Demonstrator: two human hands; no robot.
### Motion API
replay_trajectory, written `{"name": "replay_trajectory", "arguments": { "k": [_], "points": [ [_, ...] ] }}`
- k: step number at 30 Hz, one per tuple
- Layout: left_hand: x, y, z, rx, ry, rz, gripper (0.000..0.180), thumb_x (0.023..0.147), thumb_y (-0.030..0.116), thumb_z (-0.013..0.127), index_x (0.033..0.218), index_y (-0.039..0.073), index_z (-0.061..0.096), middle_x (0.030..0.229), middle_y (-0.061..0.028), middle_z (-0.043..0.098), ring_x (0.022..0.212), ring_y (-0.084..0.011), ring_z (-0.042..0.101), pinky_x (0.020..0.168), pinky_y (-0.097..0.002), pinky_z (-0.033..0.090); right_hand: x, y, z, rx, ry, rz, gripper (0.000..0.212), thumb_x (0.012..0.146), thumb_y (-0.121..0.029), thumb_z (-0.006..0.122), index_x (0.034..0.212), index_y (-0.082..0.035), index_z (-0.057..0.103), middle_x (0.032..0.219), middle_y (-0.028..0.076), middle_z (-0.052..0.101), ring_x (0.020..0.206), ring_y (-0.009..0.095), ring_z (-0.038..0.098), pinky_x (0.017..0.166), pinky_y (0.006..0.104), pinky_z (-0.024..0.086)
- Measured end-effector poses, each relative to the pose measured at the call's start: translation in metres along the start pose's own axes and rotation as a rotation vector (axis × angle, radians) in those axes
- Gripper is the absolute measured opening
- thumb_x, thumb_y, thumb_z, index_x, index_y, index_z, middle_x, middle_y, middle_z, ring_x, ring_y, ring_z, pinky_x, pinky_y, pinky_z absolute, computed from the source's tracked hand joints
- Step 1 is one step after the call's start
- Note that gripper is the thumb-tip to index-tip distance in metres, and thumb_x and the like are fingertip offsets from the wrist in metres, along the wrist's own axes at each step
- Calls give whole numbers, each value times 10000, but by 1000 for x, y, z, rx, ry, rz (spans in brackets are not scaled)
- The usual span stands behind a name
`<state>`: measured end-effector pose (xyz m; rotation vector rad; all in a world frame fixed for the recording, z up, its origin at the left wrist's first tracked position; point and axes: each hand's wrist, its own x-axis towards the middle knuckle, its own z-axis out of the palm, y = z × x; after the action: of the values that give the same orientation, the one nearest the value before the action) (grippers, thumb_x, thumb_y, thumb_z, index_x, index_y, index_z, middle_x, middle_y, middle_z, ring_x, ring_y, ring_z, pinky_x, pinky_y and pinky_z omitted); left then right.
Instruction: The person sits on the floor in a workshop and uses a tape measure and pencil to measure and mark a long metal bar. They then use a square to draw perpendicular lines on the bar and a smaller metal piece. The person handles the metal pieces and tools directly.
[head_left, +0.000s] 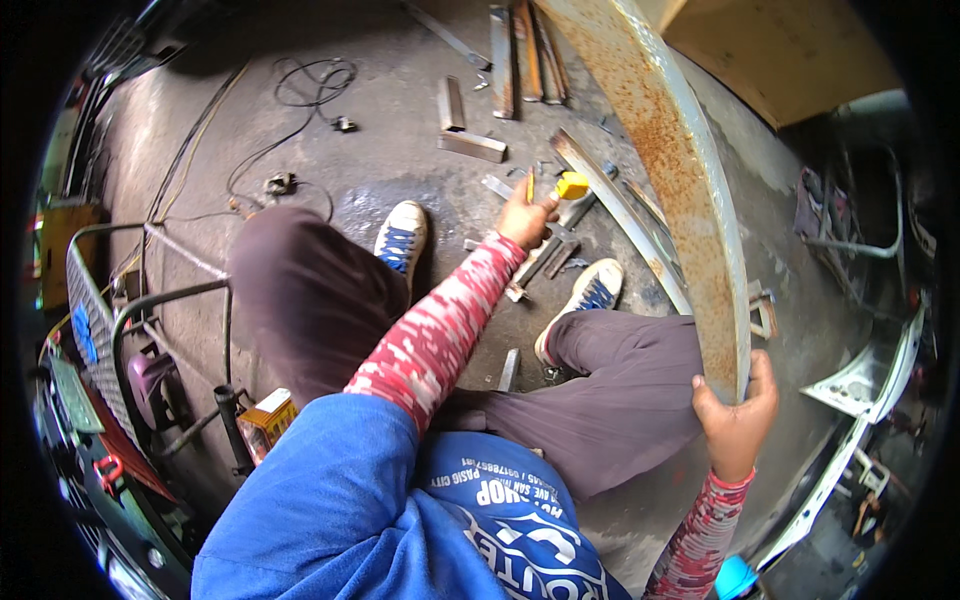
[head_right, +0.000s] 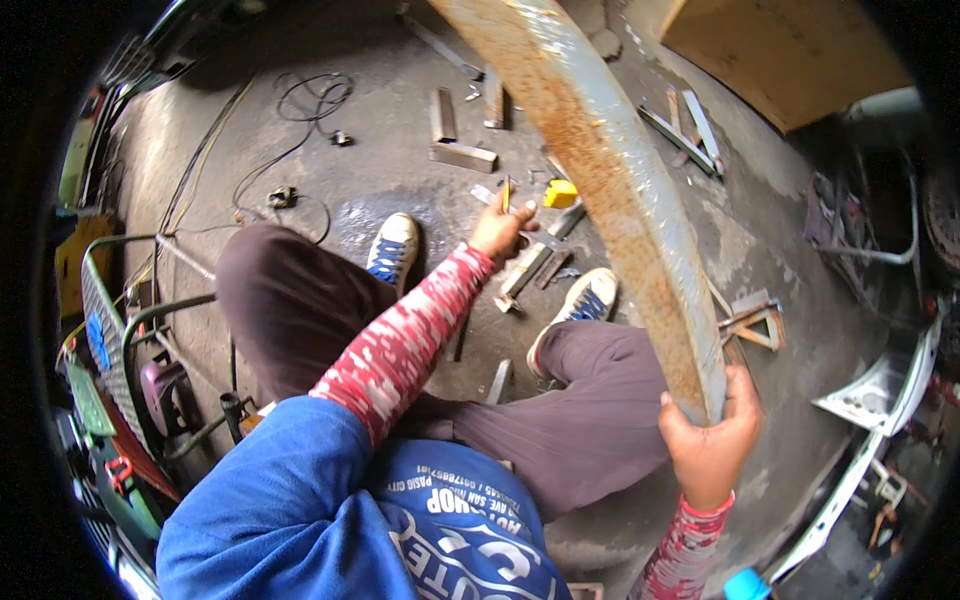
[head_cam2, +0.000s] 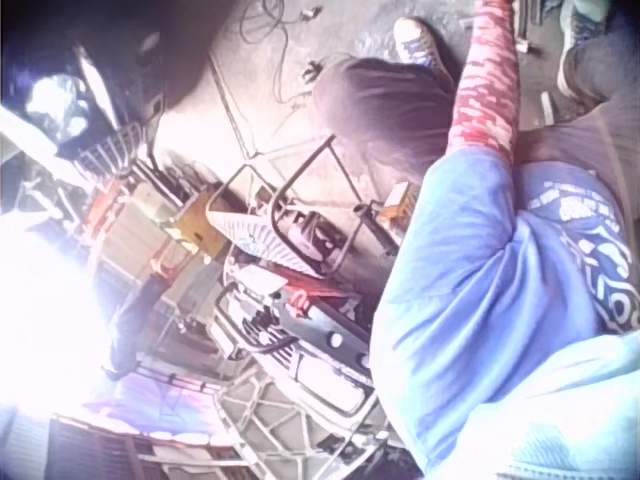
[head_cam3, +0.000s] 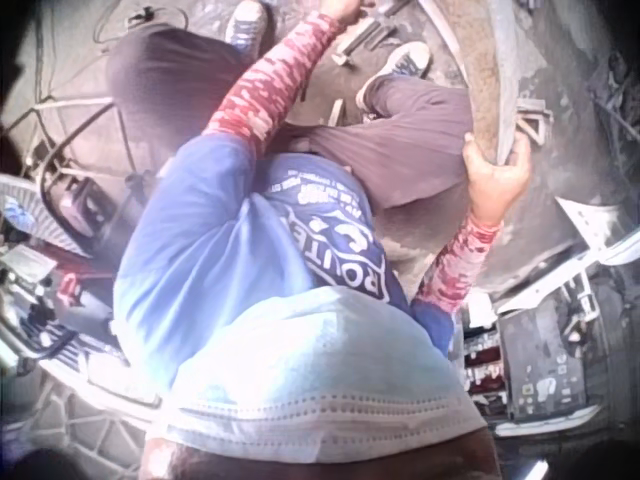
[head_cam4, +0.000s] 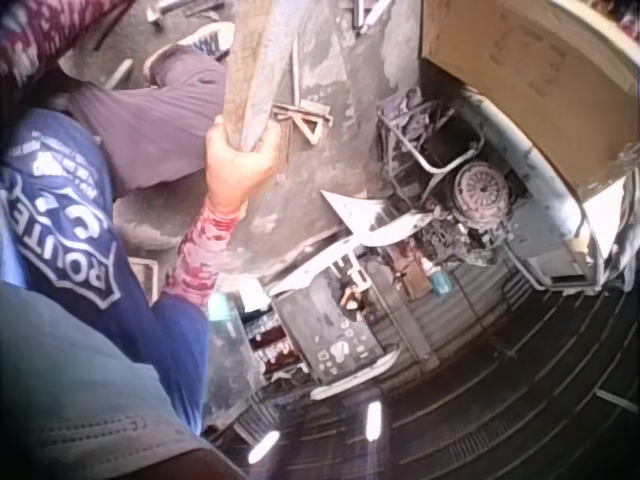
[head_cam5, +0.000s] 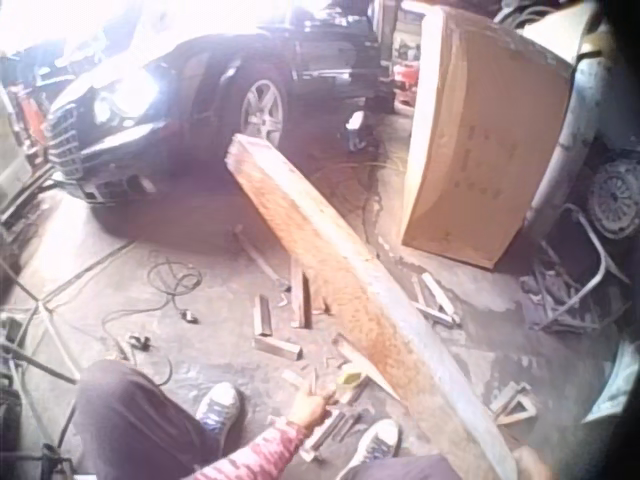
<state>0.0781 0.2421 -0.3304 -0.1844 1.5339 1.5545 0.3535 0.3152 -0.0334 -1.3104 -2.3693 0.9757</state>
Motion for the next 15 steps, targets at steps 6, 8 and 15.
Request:
{"name": "replay_trajectory", "arguments": {
  "k": [6, 8, 15],
  "points": [
    [-129, 65, 6, -330, -178, -150, 373, 1086, 332, 521, 1342, 76, 615, 847, -103, 753, 531, -154, 619, 450, -297, 440, 21, 4, 19, -24, -143, -134, 335, 800, 24, 795, 1100, 29, 646, 1006, 70, 695, 914, 152, 626, 870, 323, 528],
    [-184, 102, -5, -217, -212, 18, 401, 1097, 355, 500, 1290, 24, 618, 923, -88, 710, 589, -137, 645, 474, -298, 472, 28, 3, 22, 35, -216, -191, 320, 814, 33, 789, 1104, 27, 651, 1016, 65, 697, 922, 139, 633, 865, 315, 528],
    [-319, 139, -207, -329, -390, 661, 513, 1156, 418, 407, 1307, -21, 626, 932, -166, 759, 624, -145, 676, 585, -242, 544, 33, -33, 27, 13, -426, -193, 356, 813, 54, 762, 1152, 27, 654, 1039, 59, 700, 926, 143, 636, 878, 300, 520]
  ]
}}
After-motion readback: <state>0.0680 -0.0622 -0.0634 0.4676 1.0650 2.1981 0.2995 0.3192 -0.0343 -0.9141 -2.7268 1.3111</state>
